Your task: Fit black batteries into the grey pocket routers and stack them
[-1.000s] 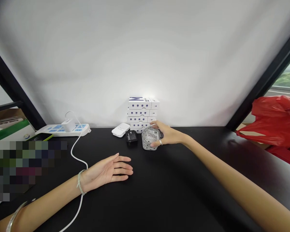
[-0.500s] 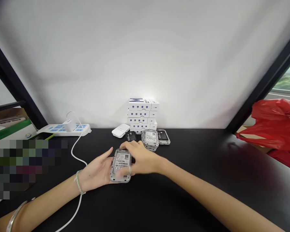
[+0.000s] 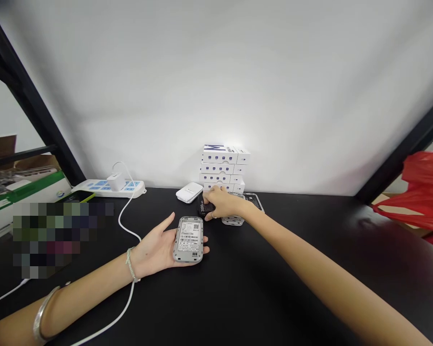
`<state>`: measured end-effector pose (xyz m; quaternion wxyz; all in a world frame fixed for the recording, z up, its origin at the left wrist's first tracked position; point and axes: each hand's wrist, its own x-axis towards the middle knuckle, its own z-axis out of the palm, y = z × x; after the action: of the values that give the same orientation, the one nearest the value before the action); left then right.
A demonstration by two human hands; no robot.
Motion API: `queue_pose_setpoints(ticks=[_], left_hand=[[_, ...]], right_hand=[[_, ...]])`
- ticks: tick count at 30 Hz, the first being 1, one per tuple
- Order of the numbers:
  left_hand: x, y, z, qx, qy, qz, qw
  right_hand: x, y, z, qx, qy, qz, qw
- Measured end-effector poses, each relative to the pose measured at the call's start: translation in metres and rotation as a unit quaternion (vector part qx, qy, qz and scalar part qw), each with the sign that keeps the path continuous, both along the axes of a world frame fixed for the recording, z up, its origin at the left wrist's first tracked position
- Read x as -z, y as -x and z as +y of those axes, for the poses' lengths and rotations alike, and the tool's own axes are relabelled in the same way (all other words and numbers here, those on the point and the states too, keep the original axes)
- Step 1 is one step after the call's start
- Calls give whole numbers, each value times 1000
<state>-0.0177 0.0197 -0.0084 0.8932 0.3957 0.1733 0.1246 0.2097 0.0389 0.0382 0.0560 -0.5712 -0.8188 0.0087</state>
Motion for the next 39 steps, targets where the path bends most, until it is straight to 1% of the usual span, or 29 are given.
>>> queue_pose_setpoints(ticks=[3, 5, 6, 8, 10, 12, 17, 22, 24, 26, 29, 33, 34, 36, 39], left_hand=[[1, 0, 0, -1, 0, -1, 1000], [1, 1, 0, -1, 5, -9, 1000], [0, 1, 0, 1, 9, -14, 1000], [0, 1, 0, 7, 16, -27, 999], [-1, 1, 0, 11, 18, -34, 999], [-2, 1, 0, 9, 14, -33, 999], [-2, 1, -1, 11, 14, -28, 999], [-2, 1, -1, -11, 13, -7, 1000], [-3, 0, -1, -22, 8, 6, 1000], [-4, 0, -2, -34, -2, 20, 999], [-7, -1, -5, -45, -19, 42, 998], [-6, -2, -7, -42, -38, 49, 997], [-6, -2, -6, -38, -36, 49, 997], [-4, -2, -5, -25, -23, 48, 998], [0, -1, -6, 6, -10, 56, 998]], right_hand=[[-6, 5, -3, 13, -32, 18, 999], [-8, 12, -11, 15, -68, 62, 996], [-8, 16, -16, 8, -76, 91, 993], [-5, 27, -29, -22, -70, 138, 988], [1, 36, -40, -45, -45, 152, 986], [9, 42, -47, -36, -24, 158, 987], [25, 44, -49, -1, -12, 215, 977], [42, 48, -57, -9, 0, 280, 960], [49, 52, -64, -17, 0, 263, 965], [52, 55, -70, -20, 8, 215, 976], [50, 56, -77, -9, 36, 157, 987], [36, 51, -86, 2, 75, 156, 985], [31, 50, -90, -6, 73, 161, 984], [23, 48, -101, -12, 46, 183, 982], [19, 48, -116, -4, 1, 211, 977]])
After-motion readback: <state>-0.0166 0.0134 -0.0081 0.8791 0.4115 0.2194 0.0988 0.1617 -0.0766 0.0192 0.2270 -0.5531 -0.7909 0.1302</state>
